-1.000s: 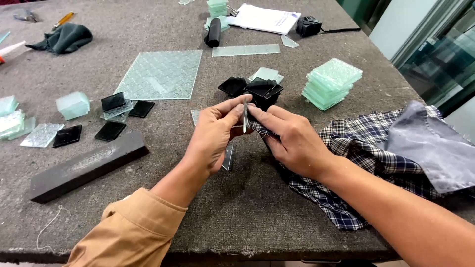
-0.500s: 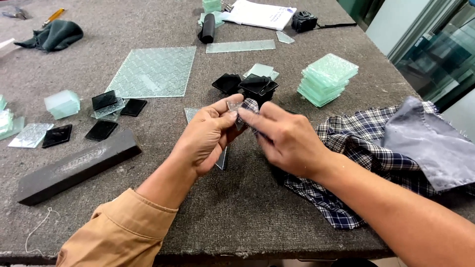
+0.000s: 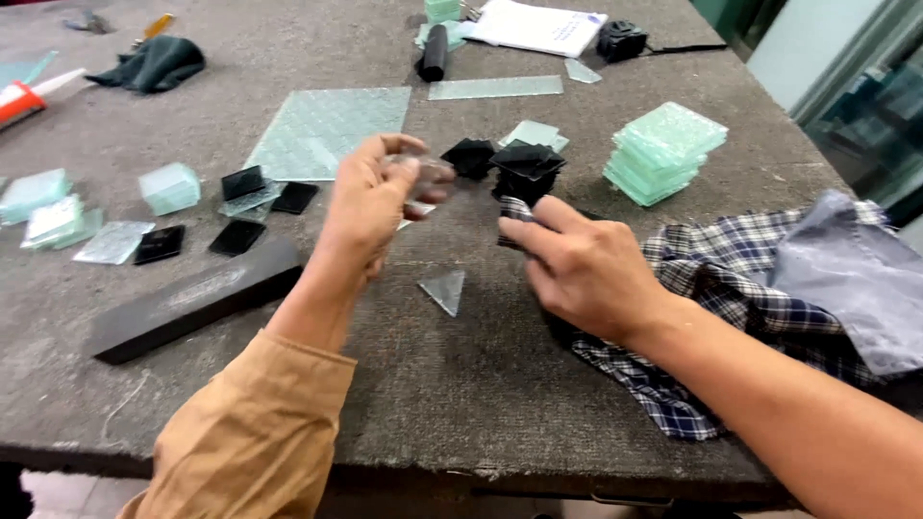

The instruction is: The person picks up small square glass tiles and rubs their edges on a rectangular sharpening stone. They wipe the tiles with a cloth and repeat the process on multiple tiles, stacking finished pieces on the table.

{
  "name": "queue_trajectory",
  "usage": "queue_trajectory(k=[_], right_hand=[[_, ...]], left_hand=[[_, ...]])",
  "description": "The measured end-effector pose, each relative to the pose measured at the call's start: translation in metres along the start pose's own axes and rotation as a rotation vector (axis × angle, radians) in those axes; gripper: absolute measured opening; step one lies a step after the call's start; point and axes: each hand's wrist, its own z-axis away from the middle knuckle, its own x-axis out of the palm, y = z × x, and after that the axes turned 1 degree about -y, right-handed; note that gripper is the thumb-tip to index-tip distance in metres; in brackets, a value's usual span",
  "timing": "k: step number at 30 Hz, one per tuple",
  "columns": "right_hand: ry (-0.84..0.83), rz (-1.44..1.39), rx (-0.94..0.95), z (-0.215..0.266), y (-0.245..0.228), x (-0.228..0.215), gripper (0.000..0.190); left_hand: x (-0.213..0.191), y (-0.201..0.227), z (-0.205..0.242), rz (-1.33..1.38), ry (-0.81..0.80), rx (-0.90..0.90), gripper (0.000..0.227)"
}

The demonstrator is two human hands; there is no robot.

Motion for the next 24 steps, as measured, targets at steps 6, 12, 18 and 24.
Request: queue_trajectory(k=[6, 12, 18, 24], right_hand=[[-0.062, -0.325, 0.141, -0.005, -0.003, -0.015, 0.031], [-0.008, -0.412, 0.133, 0.0, -0.013, -0.03, 0.045], [-0.115, -0.345, 0.1, 0.0, 0.011, -0.004, 0.026], [-0.208, -0.302, 0.185, -0.004, 0.008, -0.004, 0.019]], left_hand=[[-0.059, -0.087, -0.051, -0.654, 0.127, -0.091, 0.023], [-0.052, -0.065, -0.043, -1.142, 0.043, 0.108, 0.044], [-0.017, 0.034, 0.026, -0.678, -0.632, -0.001, 0.064], [-0.014, 0.01, 0.017, -0.906, -0.773, -0.06, 0.06]])
